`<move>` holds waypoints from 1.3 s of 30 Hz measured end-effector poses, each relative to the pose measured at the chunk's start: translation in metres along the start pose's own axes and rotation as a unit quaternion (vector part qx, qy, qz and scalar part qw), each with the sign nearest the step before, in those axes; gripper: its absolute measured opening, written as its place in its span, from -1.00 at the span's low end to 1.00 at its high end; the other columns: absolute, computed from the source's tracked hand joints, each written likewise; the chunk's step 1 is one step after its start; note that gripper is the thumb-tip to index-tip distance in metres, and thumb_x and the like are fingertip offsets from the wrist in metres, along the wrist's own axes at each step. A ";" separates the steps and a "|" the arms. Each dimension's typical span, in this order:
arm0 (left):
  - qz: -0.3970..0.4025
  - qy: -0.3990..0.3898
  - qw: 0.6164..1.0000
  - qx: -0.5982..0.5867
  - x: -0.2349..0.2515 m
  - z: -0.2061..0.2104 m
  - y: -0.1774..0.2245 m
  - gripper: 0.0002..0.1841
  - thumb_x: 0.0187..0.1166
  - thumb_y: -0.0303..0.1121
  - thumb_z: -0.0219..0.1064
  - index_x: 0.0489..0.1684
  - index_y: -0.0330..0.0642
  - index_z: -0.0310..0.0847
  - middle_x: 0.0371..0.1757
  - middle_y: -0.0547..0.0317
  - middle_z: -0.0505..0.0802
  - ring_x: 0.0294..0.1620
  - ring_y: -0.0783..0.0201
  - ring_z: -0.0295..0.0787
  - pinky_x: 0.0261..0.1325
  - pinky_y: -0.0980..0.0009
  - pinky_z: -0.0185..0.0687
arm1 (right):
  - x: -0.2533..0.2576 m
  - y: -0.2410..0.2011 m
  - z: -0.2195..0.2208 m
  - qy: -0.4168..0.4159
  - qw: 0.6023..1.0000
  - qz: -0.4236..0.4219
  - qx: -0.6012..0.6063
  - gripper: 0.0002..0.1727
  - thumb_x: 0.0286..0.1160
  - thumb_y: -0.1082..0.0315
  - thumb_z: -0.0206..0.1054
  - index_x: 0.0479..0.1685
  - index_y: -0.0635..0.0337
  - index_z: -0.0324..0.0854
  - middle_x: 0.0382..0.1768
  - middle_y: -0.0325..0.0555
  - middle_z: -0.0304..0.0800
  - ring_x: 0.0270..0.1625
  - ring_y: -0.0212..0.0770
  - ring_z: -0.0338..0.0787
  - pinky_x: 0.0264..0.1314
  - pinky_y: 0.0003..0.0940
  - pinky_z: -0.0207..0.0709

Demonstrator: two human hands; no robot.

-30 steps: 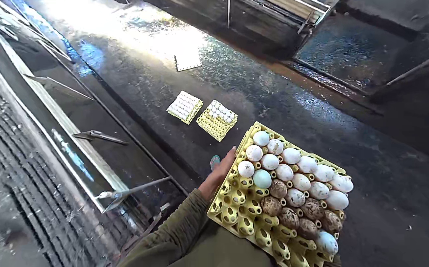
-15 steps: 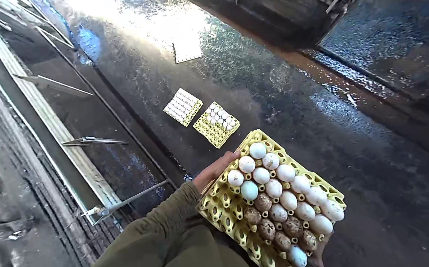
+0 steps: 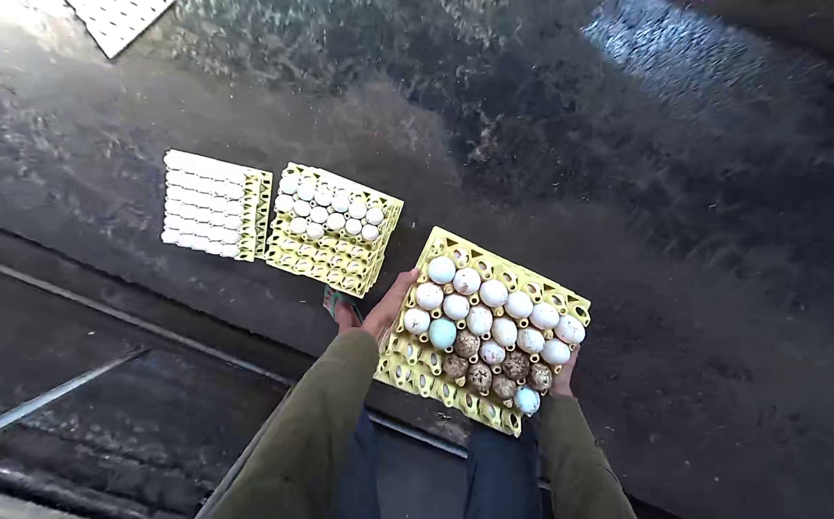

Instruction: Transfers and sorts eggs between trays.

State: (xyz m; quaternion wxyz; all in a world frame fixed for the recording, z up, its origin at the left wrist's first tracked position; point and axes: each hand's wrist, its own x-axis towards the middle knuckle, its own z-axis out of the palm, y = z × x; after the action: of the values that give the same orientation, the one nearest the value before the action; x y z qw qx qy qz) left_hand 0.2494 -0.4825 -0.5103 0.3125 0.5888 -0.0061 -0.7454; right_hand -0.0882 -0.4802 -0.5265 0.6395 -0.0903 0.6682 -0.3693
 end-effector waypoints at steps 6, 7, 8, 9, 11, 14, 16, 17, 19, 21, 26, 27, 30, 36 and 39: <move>-0.051 0.017 0.998 0.040 0.145 -0.058 -0.042 -0.23 0.64 0.46 -0.15 0.42 0.08 0.61 0.13 0.16 0.88 0.13 0.28 0.83 0.23 0.19 0.75 | 0.112 0.080 0.003 -0.022 0.997 0.020 0.065 -0.04 0.64 -0.49 -0.55 0.61 0.02 0.32 0.23 -0.07 0.80 0.23 -0.23 0.81 0.21 -0.16 0.76; -0.053 0.022 0.997 0.043 0.160 -0.063 -0.044 -0.23 0.64 0.46 -0.15 0.45 0.10 0.59 0.17 0.17 0.86 0.17 0.29 0.80 0.27 0.19 0.73 | 0.129 0.089 0.007 -0.031 0.996 0.023 0.075 -0.05 0.64 -0.48 -0.57 0.55 0.00 0.37 0.16 -0.10 0.83 0.18 -0.24 0.84 0.15 -0.18 0.79; -0.054 0.025 0.997 0.047 0.172 -0.062 -0.040 -0.28 0.70 0.39 -0.23 0.48 0.11 0.53 0.19 0.21 0.83 0.19 0.36 0.77 0.28 0.24 0.71 | 0.144 0.098 0.012 -0.036 0.994 0.035 0.094 -0.04 0.63 -0.48 -0.58 0.49 0.04 0.42 0.09 -0.06 0.86 0.13 -0.20 0.86 0.09 -0.15 0.81; -0.050 0.029 0.997 0.049 0.185 -0.065 -0.038 -0.31 0.75 0.33 -0.29 0.51 0.12 0.49 0.20 0.25 0.82 0.20 0.42 0.75 0.30 0.31 0.69 | 0.158 0.106 0.016 -0.038 0.992 0.051 0.109 -0.03 0.62 -0.49 -0.56 0.45 0.07 0.45 0.06 -0.01 0.86 0.10 -0.15 0.87 0.05 -0.09 0.82; -0.035 0.042 0.998 0.042 0.212 -0.075 -0.044 -0.33 0.77 0.31 -0.31 0.51 0.14 0.49 0.22 0.29 0.82 0.22 0.46 0.74 0.30 0.35 0.69 | 0.183 0.123 0.019 -0.016 0.992 0.086 0.092 -0.02 0.59 -0.53 -0.45 0.51 0.04 0.46 0.14 0.05 0.81 0.17 -0.08 0.83 0.12 0.03 0.77; -0.037 0.079 0.994 0.068 0.245 -0.093 -0.052 -0.28 0.72 0.37 -0.30 0.61 0.19 0.43 0.44 0.26 0.72 0.44 0.39 0.62 0.50 0.22 0.54 | 0.191 0.130 0.038 0.017 0.989 0.145 -0.004 0.04 0.50 -0.64 -0.46 0.66 -0.11 0.37 0.39 -0.01 0.69 0.39 -0.10 0.71 0.33 0.07 0.67; -0.036 0.109 0.989 0.093 0.263 -0.103 -0.060 -0.25 0.68 0.42 -0.31 0.60 0.22 0.44 0.46 0.27 0.71 0.47 0.37 0.60 0.50 0.20 0.55 | 0.190 0.138 0.035 0.036 0.981 0.148 -0.117 0.00 0.53 -0.62 -0.41 0.79 -0.21 0.23 0.64 -0.12 0.50 0.62 -0.14 0.52 0.53 0.11 0.55; -0.037 0.114 0.988 0.100 0.270 -0.109 -0.066 -0.22 0.67 0.44 -0.31 0.66 0.21 0.39 0.55 0.24 0.65 0.55 0.33 0.54 0.57 0.13 0.47 | 0.191 0.142 0.031 0.066 0.968 0.156 -0.184 -0.01 0.52 -0.63 -0.35 0.86 -0.26 0.12 0.75 -0.15 0.33 0.74 -0.11 0.37 0.63 0.18 0.43; -0.033 0.110 0.987 0.109 0.279 -0.117 -0.073 -0.18 0.68 0.44 -0.35 0.77 0.17 0.25 0.69 0.16 0.51 0.68 0.24 0.39 0.68 0.04 0.33 | 0.196 0.149 0.033 0.133 0.934 0.168 -0.287 0.01 0.55 -0.61 -0.33 0.91 -0.22 -0.02 0.89 0.00 -0.01 0.88 0.07 0.05 0.74 0.34 0.20; -0.028 0.126 0.985 0.113 0.282 -0.118 -0.075 -0.18 0.67 0.44 -0.38 0.71 0.17 0.32 0.64 0.16 0.55 0.64 0.25 0.42 0.64 0.05 0.36 | 0.196 0.152 0.034 0.146 0.929 0.168 -0.295 -0.05 0.64 -0.52 -0.27 0.93 -0.19 -0.09 0.91 0.00 -0.12 0.92 0.08 -0.07 0.81 0.32 0.08; -0.016 0.145 0.982 0.122 0.262 -0.120 -0.080 -0.13 0.74 0.36 -0.55 0.88 -0.01 0.05 0.88 0.04 0.19 0.88 0.13 0.00 0.86 -0.06 -0.07 | 0.218 0.162 0.033 0.086 0.979 0.166 -0.079 -0.04 0.57 -0.58 -0.35 0.69 -0.11 0.35 0.48 0.03 0.65 0.49 0.03 0.66 0.40 0.25 0.62; -0.014 0.159 0.979 0.130 0.258 -0.118 -0.084 -0.11 0.75 0.32 -0.59 0.85 -0.11 0.12 0.84 -0.03 0.27 0.86 0.08 0.09 0.83 -0.08 -0.01 | 0.220 0.155 0.036 0.086 0.979 0.167 -0.076 -0.07 0.63 -0.53 -0.37 0.67 -0.06 0.36 0.44 0.06 0.67 0.44 0.05 0.69 0.37 0.24 0.64; 0.005 0.222 0.954 0.199 0.220 -0.108 -0.103 -0.13 0.79 0.28 -0.52 0.76 -0.19 0.26 0.72 -0.16 0.46 0.76 -0.07 0.30 0.75 -0.19 0.18 | 0.211 0.138 0.038 0.099 0.973 0.154 -0.140 -0.22 0.77 -0.32 -0.25 0.64 0.08 0.35 0.42 0.11 0.67 0.42 0.06 0.71 0.35 0.22 0.67; 0.092 0.258 0.928 0.253 0.094 -0.117 -0.124 -0.48 0.88 -0.20 -0.14 0.59 -0.38 0.42 0.48 -0.27 0.66 0.55 -0.03 0.57 0.66 0.05 0.39 | 0.171 0.110 0.023 0.095 0.936 0.235 -0.246 -0.25 0.84 -0.27 -0.37 0.82 -0.05 0.13 0.75 -0.04 0.32 0.66 0.01 0.47 0.53 0.11 0.43; 0.071 0.350 0.911 0.207 0.049 -0.152 -0.148 -0.50 0.86 -0.16 -0.09 0.52 -0.38 0.43 0.20 -0.25 0.77 0.15 0.03 0.76 0.28 0.07 0.67 | 0.172 0.110 0.020 0.096 0.927 0.238 -0.275 -0.30 0.88 -0.20 -0.38 0.81 -0.07 0.18 0.75 -0.07 0.32 0.67 0.01 0.47 0.54 0.13 0.43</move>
State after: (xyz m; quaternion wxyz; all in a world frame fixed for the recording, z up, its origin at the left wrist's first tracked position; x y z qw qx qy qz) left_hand 0.3103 -0.3322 -0.6559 0.2183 0.8615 -0.0922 -0.4491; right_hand -0.0598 -0.5109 -0.7272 0.5914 -0.0655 0.8036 -0.0152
